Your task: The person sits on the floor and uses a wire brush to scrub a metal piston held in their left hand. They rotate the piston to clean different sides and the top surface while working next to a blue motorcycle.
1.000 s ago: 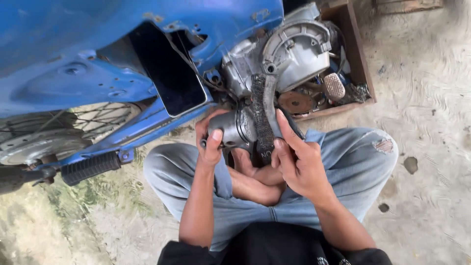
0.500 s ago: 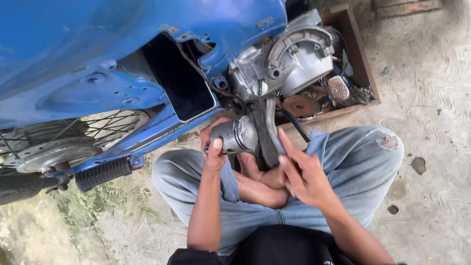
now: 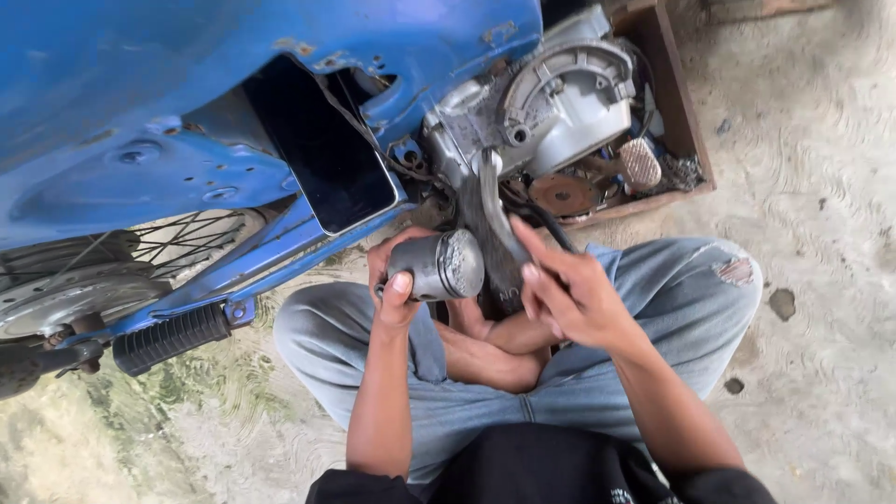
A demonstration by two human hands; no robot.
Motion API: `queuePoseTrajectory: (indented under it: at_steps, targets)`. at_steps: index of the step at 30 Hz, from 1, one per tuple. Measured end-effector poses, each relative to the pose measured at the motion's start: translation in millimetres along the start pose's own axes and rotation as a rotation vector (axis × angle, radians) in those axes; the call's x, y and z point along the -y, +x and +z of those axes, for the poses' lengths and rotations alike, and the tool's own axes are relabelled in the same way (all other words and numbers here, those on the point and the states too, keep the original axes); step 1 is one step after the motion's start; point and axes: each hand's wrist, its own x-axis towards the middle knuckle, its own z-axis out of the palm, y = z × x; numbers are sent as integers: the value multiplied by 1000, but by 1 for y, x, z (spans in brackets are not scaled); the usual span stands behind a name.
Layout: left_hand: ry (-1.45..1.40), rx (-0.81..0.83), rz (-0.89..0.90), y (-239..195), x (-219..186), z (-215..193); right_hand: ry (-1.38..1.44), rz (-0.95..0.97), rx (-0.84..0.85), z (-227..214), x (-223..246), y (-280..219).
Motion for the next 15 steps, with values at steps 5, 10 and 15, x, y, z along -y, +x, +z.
queuePoseTrajectory:
  at_steps: [5,10,15]
  targets:
    - [36,7,-19,0,0,0,-56,-125,-64,9,4,5]
    - [-10,-23,-32,2,3,0,-5,-51,-34,3,-6,-37]
    - [88,51,-31,6,-1,1,-163,-202,-172,18,21,-7]
